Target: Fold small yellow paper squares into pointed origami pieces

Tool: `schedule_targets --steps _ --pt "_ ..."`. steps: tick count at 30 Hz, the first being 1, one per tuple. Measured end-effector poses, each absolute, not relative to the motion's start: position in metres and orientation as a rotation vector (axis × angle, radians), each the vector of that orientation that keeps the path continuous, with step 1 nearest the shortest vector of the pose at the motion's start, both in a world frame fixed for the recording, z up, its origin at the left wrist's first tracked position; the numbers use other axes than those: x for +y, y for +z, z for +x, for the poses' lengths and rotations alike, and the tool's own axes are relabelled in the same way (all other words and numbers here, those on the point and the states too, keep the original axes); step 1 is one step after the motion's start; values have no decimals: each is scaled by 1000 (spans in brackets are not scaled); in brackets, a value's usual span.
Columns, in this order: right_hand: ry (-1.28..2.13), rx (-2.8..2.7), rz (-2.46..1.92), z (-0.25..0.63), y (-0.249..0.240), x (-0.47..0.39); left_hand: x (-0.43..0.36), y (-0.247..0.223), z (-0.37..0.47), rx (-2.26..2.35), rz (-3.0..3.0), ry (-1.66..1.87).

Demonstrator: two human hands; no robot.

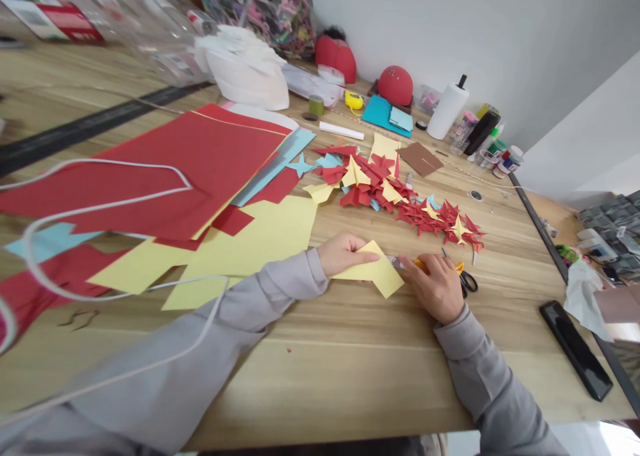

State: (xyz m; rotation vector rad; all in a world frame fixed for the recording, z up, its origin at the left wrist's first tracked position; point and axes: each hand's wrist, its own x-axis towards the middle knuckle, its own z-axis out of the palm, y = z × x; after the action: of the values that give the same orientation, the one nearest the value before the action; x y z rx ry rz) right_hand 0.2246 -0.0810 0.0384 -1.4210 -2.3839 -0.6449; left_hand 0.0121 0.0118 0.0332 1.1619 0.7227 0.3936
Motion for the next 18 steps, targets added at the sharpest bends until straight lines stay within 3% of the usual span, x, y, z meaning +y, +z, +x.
schedule_targets --steps 18 --pt "-624 -2380 -1435 221 44 -85 24 25 4 587 1207 290"
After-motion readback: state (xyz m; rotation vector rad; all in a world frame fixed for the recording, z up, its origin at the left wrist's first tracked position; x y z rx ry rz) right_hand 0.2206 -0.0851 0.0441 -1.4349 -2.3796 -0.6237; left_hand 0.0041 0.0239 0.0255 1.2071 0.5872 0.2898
